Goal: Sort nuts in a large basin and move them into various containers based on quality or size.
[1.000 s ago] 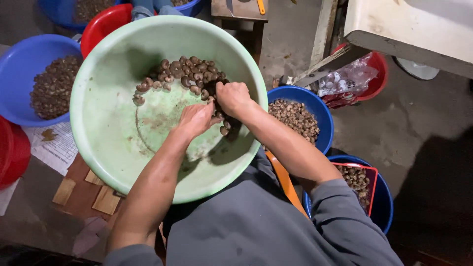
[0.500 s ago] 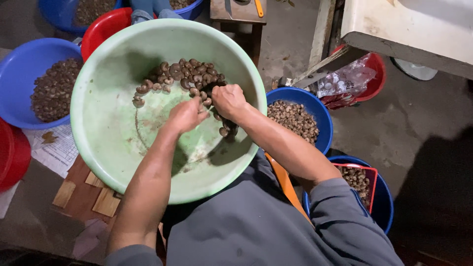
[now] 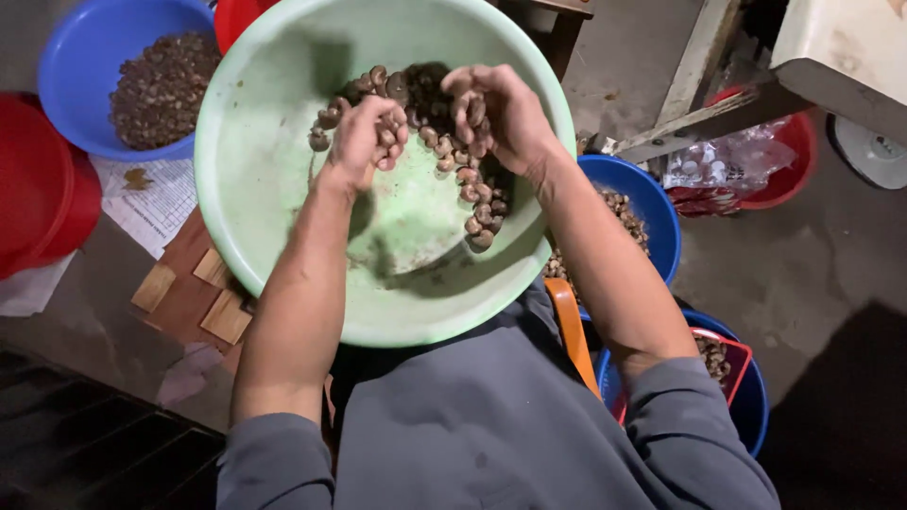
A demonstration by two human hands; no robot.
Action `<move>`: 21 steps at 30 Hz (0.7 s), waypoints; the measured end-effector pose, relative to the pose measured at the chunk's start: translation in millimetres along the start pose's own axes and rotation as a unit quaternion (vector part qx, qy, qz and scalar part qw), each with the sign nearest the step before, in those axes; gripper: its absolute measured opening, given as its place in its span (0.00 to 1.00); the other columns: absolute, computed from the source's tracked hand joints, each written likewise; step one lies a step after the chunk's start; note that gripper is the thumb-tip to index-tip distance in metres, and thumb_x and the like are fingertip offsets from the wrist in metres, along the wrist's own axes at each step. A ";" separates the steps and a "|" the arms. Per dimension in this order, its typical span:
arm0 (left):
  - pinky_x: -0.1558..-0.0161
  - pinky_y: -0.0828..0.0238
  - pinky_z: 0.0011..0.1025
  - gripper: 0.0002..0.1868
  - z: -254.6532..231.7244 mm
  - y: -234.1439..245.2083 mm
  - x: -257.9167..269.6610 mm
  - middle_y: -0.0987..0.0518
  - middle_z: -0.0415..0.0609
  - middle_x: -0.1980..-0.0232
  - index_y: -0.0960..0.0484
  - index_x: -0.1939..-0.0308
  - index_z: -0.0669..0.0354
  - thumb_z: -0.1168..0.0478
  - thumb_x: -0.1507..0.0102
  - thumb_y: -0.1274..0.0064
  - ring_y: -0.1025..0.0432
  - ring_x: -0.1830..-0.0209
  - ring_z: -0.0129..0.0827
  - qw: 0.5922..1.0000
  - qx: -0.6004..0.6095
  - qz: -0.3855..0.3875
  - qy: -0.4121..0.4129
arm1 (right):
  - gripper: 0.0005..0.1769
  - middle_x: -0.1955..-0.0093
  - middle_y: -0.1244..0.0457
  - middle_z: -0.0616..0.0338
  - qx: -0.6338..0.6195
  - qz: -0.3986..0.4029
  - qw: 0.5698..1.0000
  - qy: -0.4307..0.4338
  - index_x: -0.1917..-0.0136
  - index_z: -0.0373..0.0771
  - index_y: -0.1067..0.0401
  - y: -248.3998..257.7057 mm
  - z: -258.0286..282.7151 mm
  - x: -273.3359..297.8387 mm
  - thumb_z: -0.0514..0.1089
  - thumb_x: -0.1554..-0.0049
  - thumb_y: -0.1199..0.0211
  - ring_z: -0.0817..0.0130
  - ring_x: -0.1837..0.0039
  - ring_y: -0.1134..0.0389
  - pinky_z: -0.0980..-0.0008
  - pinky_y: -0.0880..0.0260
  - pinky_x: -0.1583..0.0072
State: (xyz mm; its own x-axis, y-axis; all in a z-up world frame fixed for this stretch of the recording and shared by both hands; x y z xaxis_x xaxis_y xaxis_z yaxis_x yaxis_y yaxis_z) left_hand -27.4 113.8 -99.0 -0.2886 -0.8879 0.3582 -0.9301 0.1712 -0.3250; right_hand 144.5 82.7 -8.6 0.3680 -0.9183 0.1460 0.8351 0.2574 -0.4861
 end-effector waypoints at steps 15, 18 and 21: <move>0.41 0.33 0.64 0.18 83.9 -50.5 -20.8 0.18 0.67 0.53 0.42 0.39 0.56 0.53 0.28 0.64 0.23 0.45 0.66 0.709 -0.704 0.043 -0.007 | 0.12 0.65 0.32 0.51 0.823 -0.098 0.559 0.020 0.49 0.45 0.30 79.9 -98.8 -26.8 0.50 0.39 0.50 0.43 0.58 0.25 0.45 0.24 0.58; 0.44 0.31 0.64 0.15 83.4 -51.5 -26.6 0.16 0.66 0.55 0.39 0.41 0.57 0.57 0.29 0.66 0.22 0.49 0.68 0.700 -0.712 0.051 -0.034 | 0.11 0.66 0.31 0.51 0.848 -0.085 0.521 0.057 0.53 0.43 0.29 91.7 -126.0 -37.9 0.46 0.42 0.52 0.45 0.60 0.25 0.46 0.24 0.58; 0.46 0.30 0.61 0.16 109.4 -35.0 -42.2 0.17 0.67 0.60 0.37 0.38 0.58 0.57 0.25 0.73 0.20 0.52 0.64 0.674 -0.734 0.056 -0.063 | 0.06 0.69 0.32 0.53 0.860 -0.082 0.498 0.078 0.59 0.45 0.31 84.8 -137.7 -43.6 0.44 0.45 0.49 0.48 0.62 0.26 0.49 0.26 0.62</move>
State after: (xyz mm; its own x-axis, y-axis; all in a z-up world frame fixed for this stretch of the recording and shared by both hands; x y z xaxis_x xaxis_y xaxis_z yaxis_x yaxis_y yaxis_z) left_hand 42.2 98.6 -198.5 -0.4395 -0.8478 0.2968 -0.1532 0.3963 0.9053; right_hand 143.0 103.2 -174.9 0.3131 -0.9470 -0.0724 0.0130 -0.0719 0.9973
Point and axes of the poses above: each hand's wrist, its own x-axis away from the middle knuckle, its own y-axis out of the back of the hand, z = x × y, the point moved 9 cm from there along -x, towards the middle knuckle
